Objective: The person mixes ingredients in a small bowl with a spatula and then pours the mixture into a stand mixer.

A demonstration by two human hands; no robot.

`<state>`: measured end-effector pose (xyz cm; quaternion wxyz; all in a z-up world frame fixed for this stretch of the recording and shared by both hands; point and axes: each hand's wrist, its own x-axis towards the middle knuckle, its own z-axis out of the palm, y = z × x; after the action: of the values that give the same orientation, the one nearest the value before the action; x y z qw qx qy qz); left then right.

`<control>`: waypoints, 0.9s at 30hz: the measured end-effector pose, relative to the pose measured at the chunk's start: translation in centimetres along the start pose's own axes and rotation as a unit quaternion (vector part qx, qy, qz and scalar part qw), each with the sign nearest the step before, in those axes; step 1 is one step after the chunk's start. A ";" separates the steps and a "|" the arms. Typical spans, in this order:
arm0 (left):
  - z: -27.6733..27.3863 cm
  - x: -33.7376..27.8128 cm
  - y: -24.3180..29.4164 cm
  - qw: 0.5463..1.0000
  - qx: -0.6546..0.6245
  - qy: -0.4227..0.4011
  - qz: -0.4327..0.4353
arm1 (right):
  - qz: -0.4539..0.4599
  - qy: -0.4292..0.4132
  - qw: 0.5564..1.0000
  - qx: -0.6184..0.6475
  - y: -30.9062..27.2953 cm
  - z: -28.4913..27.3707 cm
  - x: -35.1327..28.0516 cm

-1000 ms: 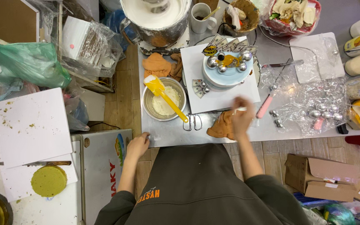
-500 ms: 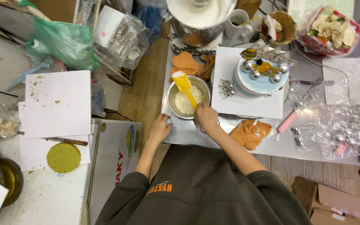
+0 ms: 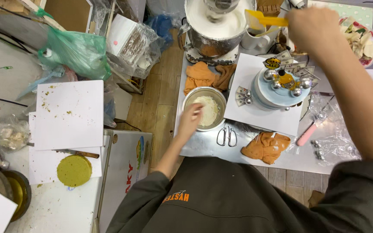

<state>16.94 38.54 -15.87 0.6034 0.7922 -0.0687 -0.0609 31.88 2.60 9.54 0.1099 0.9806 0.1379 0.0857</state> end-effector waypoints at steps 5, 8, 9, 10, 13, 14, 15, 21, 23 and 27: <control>9.5 10.2 -0.3 0.977 0.145 -0.023 0.157 | -0.032 -0.044 0.997 -0.045 0.3 6.6 8.2; 12.2 14.4 -1.8 0.966 0.230 -0.115 -0.013 | -0.047 -0.062 0.995 -0.063 1.7 10.4 12.8; 12.3 15.8 -2.2 0.966 0.229 -0.116 -0.015 | -0.058 -0.069 0.994 -0.069 1.6 11.0 13.3; 12.0 17.1 -2.5 0.968 0.213 -0.133 -0.016 | -0.069 -0.073 0.993 -0.067 1.6 11.2 13.7; 12.7 17.6 -3.6 0.960 0.237 -0.146 0.003 | -0.111 -0.163 0.980 0.009 1.5 10.3 14.4; 13.1 17.9 -3.7 0.948 0.281 -0.145 0.032 | -0.113 -0.162 0.980 0.007 2.0 9.7 14.6; 13.5 17.7 -3.7 0.949 0.281 -0.143 0.029 | -0.113 -0.179 0.976 0.047 2.4 9.1 14.4; 18.4 16.5 -3.5 0.967 0.171 -0.180 -0.063 | -0.043 -0.206 0.976 0.056 5.4 5.5 11.1; 19.8 16.0 -3.8 0.974 0.164 -0.155 -0.017 | -0.014 -0.204 0.978 0.036 4.7 5.0 9.8; 22.7 14.8 -3.6 0.977 0.112 -0.165 -0.072 | -0.034 -0.168 0.985 0.013 2.5 6.3 9.2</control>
<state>27.50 15.30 -25.57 0.4849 0.8369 -0.1161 -0.2257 42.46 1.71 5.39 0.1215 0.9772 0.1516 -0.0862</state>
